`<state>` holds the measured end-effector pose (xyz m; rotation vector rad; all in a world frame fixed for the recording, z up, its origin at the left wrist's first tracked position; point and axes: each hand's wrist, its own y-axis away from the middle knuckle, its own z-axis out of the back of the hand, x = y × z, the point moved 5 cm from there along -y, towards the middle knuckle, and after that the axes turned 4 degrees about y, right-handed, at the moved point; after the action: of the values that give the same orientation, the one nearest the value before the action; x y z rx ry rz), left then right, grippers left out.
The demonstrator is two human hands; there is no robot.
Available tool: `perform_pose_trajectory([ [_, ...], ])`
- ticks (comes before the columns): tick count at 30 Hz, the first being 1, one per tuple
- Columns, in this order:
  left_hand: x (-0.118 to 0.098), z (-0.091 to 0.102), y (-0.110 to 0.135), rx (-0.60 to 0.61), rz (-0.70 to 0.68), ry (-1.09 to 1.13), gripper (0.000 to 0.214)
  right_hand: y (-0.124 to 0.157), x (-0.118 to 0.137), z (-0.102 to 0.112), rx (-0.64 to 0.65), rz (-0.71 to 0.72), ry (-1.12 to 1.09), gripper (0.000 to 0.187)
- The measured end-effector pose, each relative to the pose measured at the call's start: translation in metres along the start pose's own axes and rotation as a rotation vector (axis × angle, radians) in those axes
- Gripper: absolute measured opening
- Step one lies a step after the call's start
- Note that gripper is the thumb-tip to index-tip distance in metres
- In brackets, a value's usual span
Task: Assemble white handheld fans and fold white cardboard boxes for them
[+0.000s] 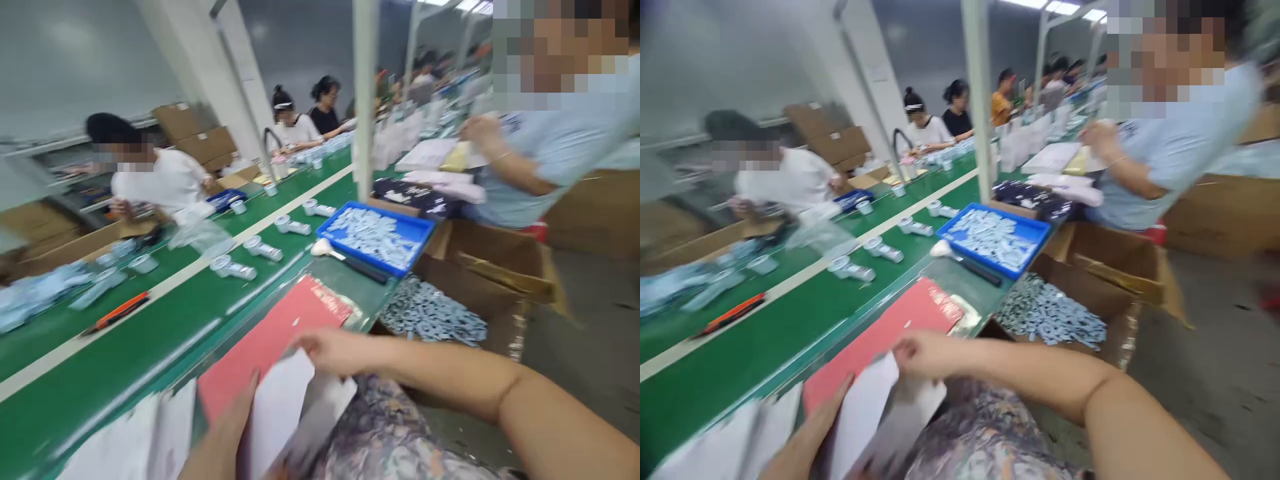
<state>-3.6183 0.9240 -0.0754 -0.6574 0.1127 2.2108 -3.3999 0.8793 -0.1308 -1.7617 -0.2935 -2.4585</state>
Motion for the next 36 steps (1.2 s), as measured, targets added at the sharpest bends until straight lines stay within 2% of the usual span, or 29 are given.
perform_pose_trajectory([
  [2,0.005,0.016,0.008,-0.037,0.095,0.014,0.092,0.005,0.026,0.025,-0.283,0.26,-0.115,0.034],
  [4,0.009,0.027,0.01,-0.096,0.158,0.099,0.102,0.013,0.044,0.035,-0.532,0.546,-0.069,0.034],
  [7,0.007,0.03,0.008,-0.16,0.158,0.213,0.102,0.024,0.065,0.015,-0.748,0.884,0.22,0.03],
  [9,0.001,0.027,0.007,-0.167,0.112,0.199,0.097,0.025,0.073,-0.002,-0.807,0.974,0.366,0.029],
  [12,-0.007,0.024,0.008,-0.172,0.038,0.162,0.093,0.018,0.077,-0.01,-0.784,0.965,0.334,0.025],
  [17,-0.013,0.026,0.006,-0.216,-0.067,0.087,0.094,0.01,0.078,-0.003,-0.683,0.949,0.174,0.019],
  [20,-0.015,0.023,0.001,-0.262,-0.146,0.06,0.09,0.004,0.078,-0.001,-0.627,0.893,0.053,0.022],
  [25,-0.009,0.015,-0.008,-0.378,-0.164,0.081,0.088,-0.014,0.066,-0.007,-0.505,0.733,-0.191,0.036],
  [28,-0.014,0.015,-0.012,-0.429,-0.252,0.039,0.088,-0.021,0.056,-0.012,-0.46,0.653,-0.324,0.044],
  [32,-0.026,0.019,-0.013,-0.483,-0.389,-0.056,0.088,-0.018,0.059,-0.001,-0.573,0.683,-0.2,0.054],
  [34,-0.027,0.021,-0.014,-0.472,-0.407,-0.058,0.087,-0.019,0.066,0.002,-0.498,0.716,-0.148,0.056],
  [36,-0.027,0.022,-0.015,-0.457,-0.434,-0.025,0.087,-0.02,0.071,0.003,-0.411,0.753,-0.194,0.041],
])
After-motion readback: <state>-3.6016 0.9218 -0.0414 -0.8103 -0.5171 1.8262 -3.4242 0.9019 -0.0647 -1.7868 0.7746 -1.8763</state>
